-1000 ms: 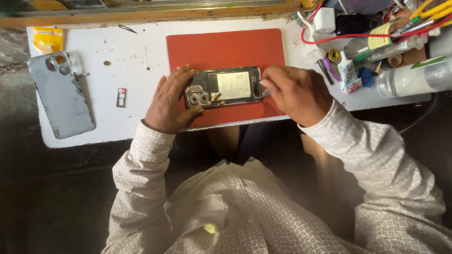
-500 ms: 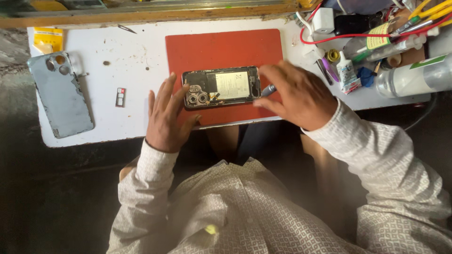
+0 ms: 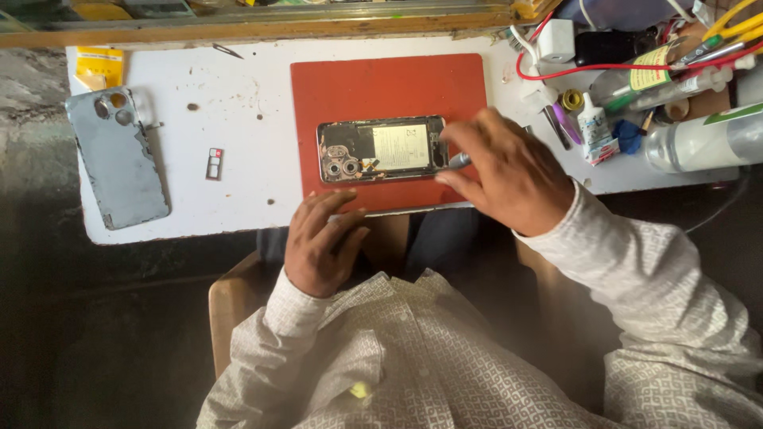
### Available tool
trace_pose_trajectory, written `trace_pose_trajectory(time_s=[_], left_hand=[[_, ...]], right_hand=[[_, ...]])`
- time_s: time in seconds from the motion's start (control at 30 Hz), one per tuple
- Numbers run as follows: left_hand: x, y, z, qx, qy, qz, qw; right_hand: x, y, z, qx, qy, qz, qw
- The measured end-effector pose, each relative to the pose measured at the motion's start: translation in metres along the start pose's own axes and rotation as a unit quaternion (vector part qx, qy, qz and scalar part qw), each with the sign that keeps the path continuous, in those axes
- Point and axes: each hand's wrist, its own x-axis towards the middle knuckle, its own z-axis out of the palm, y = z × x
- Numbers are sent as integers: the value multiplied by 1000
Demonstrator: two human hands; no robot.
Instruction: The person uses a small metal prying tool to carefully separate and remove the back cover from a smartphone. The back cover is pried off along the edges and then set aside, exposing the internal components of the phone.
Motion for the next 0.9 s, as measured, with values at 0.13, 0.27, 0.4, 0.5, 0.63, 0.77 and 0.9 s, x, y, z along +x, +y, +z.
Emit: trace_pose_trajectory(time_s=[0.13,0.27,0.4,0.5,0.63,0.77,0.9], left_hand=[[21,-1,11,32,-60,14,998],[61,-11,34,88,-110,30,990],[93,-18,54,103,-162,22,981],[101,-24,56,90,-174,18,980],[101,-26,58,83,-175,9,981],[104,-26,60,101,-154,34,982],[103,-26,59,85,-162,15,983]], right_hand=[[-1,0,3,1,17,-27,999],[-1,0,6,-19,-2,-1,1000],[2,5,4,-11,-8,29,999],[0,6,3,15,44,-71,996],[-2,11,7,-96,33,45,994],[2,13,9,9,21,14,1000],[-2,10,6,11,52,-42,998]])
